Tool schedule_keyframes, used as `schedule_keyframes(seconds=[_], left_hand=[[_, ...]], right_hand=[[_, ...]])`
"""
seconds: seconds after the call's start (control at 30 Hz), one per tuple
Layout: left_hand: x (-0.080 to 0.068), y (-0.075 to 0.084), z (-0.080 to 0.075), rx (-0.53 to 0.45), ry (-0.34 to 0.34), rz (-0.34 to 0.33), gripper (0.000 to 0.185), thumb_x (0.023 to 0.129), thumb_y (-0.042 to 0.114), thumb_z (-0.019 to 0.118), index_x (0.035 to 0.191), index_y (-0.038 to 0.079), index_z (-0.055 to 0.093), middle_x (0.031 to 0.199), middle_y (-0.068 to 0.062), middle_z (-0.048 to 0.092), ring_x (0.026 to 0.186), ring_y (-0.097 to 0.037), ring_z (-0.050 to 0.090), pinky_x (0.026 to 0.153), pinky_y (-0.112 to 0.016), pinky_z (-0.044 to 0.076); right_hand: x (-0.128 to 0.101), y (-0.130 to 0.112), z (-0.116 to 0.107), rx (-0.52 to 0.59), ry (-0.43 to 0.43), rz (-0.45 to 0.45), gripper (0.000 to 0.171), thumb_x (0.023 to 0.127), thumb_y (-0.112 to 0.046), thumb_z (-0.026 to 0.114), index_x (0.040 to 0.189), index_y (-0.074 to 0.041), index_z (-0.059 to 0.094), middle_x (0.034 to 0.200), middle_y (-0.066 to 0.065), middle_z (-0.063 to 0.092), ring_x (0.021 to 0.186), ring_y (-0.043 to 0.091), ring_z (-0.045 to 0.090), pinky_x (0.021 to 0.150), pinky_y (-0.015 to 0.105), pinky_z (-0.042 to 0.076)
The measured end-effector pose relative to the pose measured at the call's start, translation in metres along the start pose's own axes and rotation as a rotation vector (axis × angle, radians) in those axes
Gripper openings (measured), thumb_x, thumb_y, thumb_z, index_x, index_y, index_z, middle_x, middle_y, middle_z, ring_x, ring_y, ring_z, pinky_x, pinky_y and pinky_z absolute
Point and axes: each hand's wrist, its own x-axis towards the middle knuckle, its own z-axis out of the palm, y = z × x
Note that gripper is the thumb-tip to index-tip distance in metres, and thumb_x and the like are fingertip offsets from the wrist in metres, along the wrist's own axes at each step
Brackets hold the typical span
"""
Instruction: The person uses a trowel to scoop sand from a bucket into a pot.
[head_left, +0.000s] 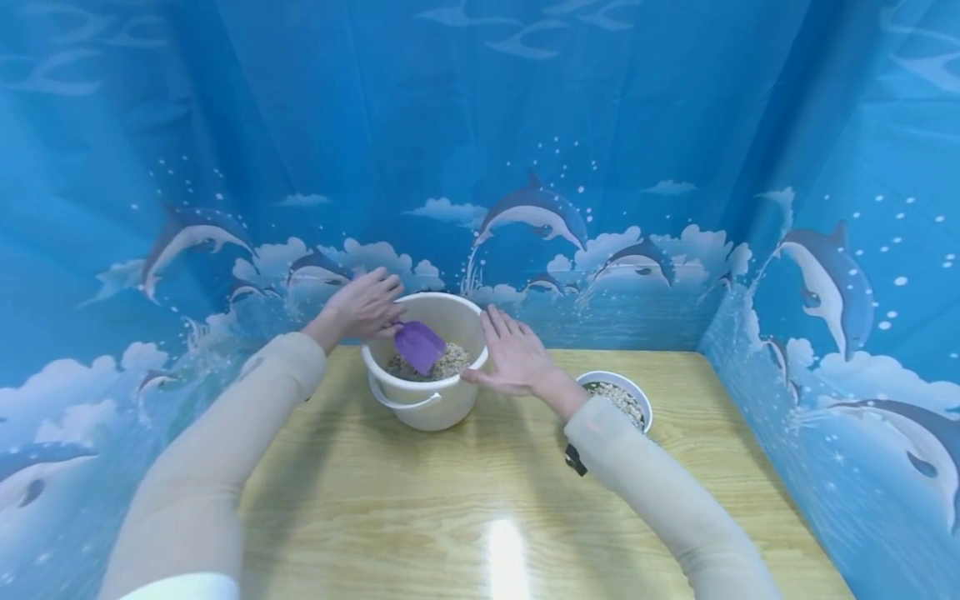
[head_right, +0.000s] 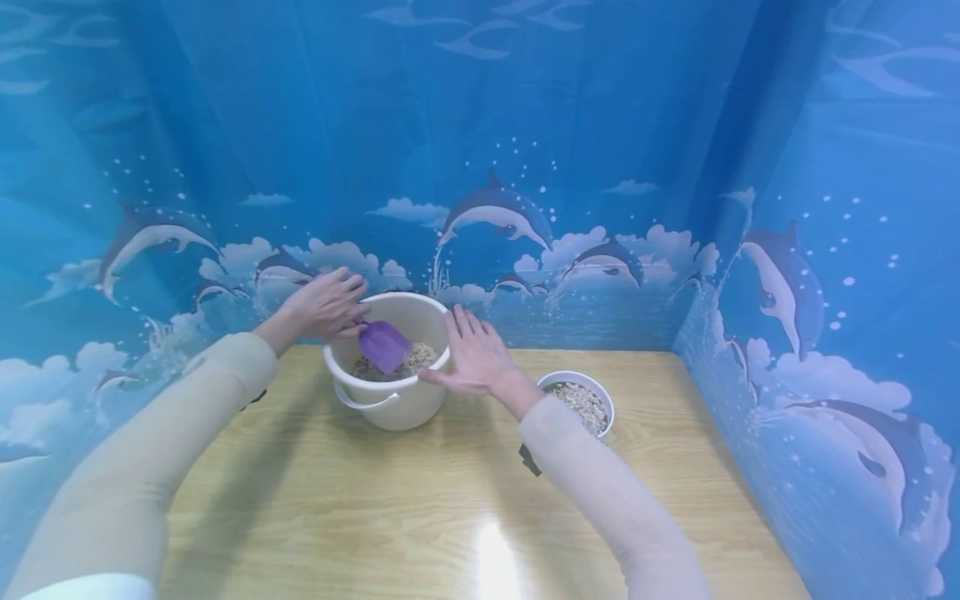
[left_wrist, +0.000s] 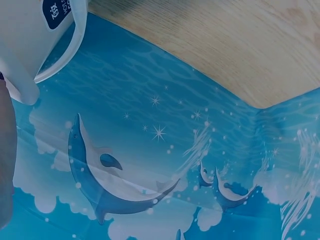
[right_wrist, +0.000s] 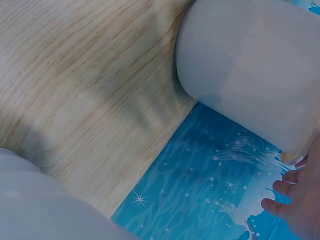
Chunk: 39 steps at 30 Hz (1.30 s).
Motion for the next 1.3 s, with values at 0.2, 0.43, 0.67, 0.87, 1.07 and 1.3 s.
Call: schedule_keyframes(seconds=[0.2,0.43,0.67,0.87,1.07,1.3], left_hand=[[0.003,-0.002,-0.002,0.071,-0.023,0.013,0.047,0.106,0.060,0.045,0.100,0.018,0.064,0.098,-0.007,0.063,0.093,-0.024,0.050,0.085,-0.039,0.040],[0.006,-0.003,-0.001,0.140,-0.054,0.038,0.050,0.106,0.064,0.041,0.102,0.019,0.063,0.094,-0.006,0.058,0.089,-0.023,0.044,0.083,-0.038,0.038],[0.008,-0.003,0.002,0.166,-0.075,0.047,0.051,0.104,0.067,0.042,0.103,0.020,0.064,0.093,-0.005,0.058,0.087,-0.022,0.043,0.082,-0.037,0.037],[0.014,0.000,0.003,0.159,-0.055,0.051,0.052,0.103,0.067,0.046,0.102,0.019,0.066,0.093,-0.005,0.061,0.089,-0.023,0.046,0.084,-0.038,0.039],[0.019,0.003,0.004,0.182,-0.063,0.071,0.055,0.103,0.069,0.043,0.102,0.020,0.067,0.091,-0.004,0.063,0.088,-0.022,0.047,0.083,-0.038,0.039],[0.024,0.005,0.004,0.193,-0.047,0.080,0.056,0.103,0.070,0.042,0.102,0.020,0.068,0.092,-0.004,0.065,0.090,-0.023,0.050,0.084,-0.038,0.040]], right_hand=[[-0.001,0.001,0.000,0.000,0.000,0.005,0.115,0.095,-0.082,0.043,0.167,0.001,0.012,0.176,0.025,0.013,0.162,0.042,0.023,0.127,0.061,0.030],[-0.002,0.003,0.001,-0.003,0.011,0.004,0.116,0.094,-0.084,0.042,0.167,0.001,0.013,0.175,0.026,0.014,0.162,0.043,0.024,0.127,0.061,0.031],[-0.002,0.003,0.000,-0.027,0.007,0.000,0.115,0.094,-0.084,0.041,0.167,0.001,0.013,0.175,0.026,0.014,0.162,0.043,0.024,0.127,0.061,0.030],[0.000,0.003,0.000,-0.058,0.006,-0.001,0.116,0.094,-0.085,0.038,0.167,0.000,0.012,0.176,0.025,0.014,0.162,0.043,0.024,0.129,0.061,0.027],[0.001,0.001,-0.001,-0.066,-0.007,0.001,0.116,0.094,-0.086,0.037,0.167,0.001,0.012,0.176,0.024,0.013,0.163,0.043,0.022,0.129,0.061,0.026],[-0.001,0.000,-0.003,-0.047,-0.018,-0.003,0.115,0.095,-0.083,0.040,0.168,0.000,0.009,0.176,0.025,0.013,0.163,0.044,0.021,0.129,0.062,0.024]])
